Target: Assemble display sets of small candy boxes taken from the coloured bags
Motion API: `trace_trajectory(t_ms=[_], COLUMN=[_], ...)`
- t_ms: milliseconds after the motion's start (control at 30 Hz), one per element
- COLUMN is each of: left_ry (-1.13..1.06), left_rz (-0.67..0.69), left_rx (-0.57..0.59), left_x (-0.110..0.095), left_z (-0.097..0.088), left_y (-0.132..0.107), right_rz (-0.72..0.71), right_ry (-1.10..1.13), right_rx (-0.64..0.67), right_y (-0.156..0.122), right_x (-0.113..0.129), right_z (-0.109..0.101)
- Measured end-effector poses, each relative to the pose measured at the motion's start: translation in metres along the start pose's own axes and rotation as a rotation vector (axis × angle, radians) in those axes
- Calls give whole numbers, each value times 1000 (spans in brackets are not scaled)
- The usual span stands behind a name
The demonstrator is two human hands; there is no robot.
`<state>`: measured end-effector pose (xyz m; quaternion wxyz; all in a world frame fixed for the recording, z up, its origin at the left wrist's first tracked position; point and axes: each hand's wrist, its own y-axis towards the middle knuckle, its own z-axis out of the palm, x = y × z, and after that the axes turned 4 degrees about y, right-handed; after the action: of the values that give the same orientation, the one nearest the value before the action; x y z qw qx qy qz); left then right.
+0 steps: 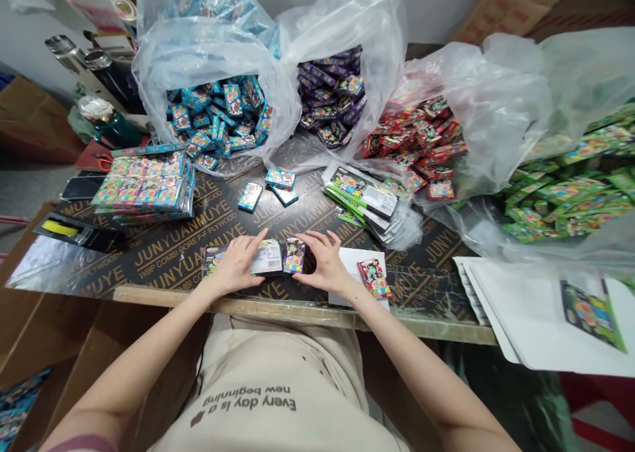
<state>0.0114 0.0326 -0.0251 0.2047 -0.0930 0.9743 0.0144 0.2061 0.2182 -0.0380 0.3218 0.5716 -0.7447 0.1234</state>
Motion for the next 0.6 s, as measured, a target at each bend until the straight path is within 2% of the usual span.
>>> trace_trajectory(t_ms=[200,333,400,467,500,533,600], left_ry=[-96,-127,-125,-111,-99,-84,-44], left_rz=[95,17,9,22,27,31,33], left_rx=[-17,-95,-97,-84,-76,-67,-46], left_x=[-5,-5,-6,-6,-7,-7,-6], left_z=[-5,-6,-3,0,1,3,7], left_y=[2,7,11,14,15,15,13], right_rz=[-48,92,61,-11,-6,37,244], right_ry=[130,154,210,202,158,87,-85], right_rx=[147,-36,-16,5,-59,-181,-510], right_y=[4,0,0,6,11,19,38], right_x=[-1,12,16,7,-4,-21,-67], right_z=[2,2,-1,-13,-23,-38,-74])
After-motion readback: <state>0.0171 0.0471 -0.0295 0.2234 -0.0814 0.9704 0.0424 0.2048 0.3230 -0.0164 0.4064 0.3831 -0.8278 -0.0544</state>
